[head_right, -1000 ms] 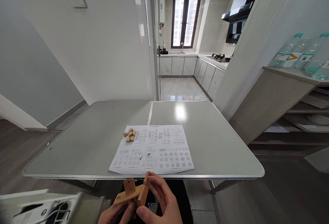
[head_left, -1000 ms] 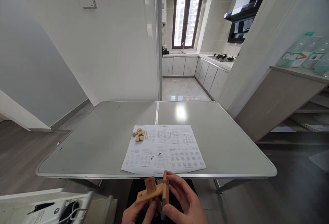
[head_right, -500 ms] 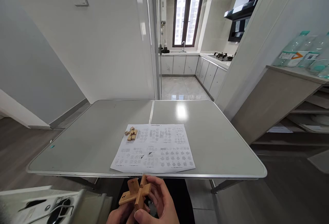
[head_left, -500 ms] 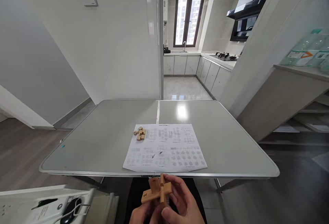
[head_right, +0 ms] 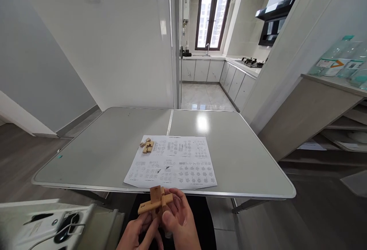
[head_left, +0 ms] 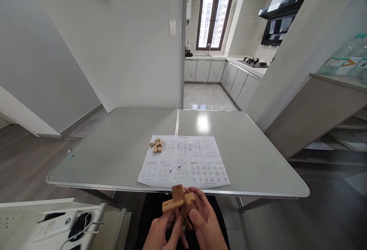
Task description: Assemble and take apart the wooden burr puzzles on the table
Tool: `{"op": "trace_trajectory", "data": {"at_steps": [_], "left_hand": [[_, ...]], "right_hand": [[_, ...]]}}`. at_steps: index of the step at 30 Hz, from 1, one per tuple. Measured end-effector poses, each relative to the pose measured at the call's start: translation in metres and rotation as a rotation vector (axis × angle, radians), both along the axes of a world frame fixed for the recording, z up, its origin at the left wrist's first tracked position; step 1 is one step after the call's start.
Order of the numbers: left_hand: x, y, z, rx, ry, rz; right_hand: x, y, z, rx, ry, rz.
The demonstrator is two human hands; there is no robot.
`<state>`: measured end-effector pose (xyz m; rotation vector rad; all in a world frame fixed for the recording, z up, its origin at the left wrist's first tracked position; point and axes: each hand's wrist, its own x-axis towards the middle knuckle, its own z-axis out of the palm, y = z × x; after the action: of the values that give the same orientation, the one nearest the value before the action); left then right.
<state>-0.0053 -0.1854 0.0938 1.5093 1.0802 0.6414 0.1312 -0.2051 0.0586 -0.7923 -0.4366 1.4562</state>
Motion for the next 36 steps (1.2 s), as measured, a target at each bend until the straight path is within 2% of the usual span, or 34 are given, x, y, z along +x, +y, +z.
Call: {"op": "trace_trajectory", "data": {"at_steps": [4,9,15,21,24,28,30,32,36], "left_hand": [[0.008,0.0,-0.003,-0.026,-0.004,0.001],[0.007,-0.001,0.003,-0.078,0.034,-0.008],[0.004,-0.003,0.013,-0.149,0.07,0.007],[0.004,-0.003,0.016,-0.128,0.112,-0.003],[0.002,-0.001,0.014,-0.056,0.136,-0.018],[-0.001,-0.001,0.011,0.015,0.193,-0.131],[-0.002,-0.003,0.009,0.045,0.212,-0.107],[-0.001,-0.004,0.006,0.035,0.188,-0.087],[0.0,-0.001,0.001,-0.061,0.111,-0.163]], "right_hand": [[0.003,-0.001,-0.005,-0.116,0.092,0.079],[0.01,-0.002,-0.001,-0.099,0.112,0.155],[0.018,-0.001,0.003,-0.062,0.038,0.242],[0.011,-0.003,-0.003,-0.058,0.023,0.219],[0.008,-0.004,-0.005,-0.094,0.02,0.186],[0.004,-0.005,-0.005,-0.116,0.034,0.125],[0.001,-0.005,-0.004,-0.084,0.048,0.132],[-0.002,-0.004,-0.002,-0.055,0.048,0.156],[-0.004,-0.002,0.002,-0.038,0.026,0.173]]}}
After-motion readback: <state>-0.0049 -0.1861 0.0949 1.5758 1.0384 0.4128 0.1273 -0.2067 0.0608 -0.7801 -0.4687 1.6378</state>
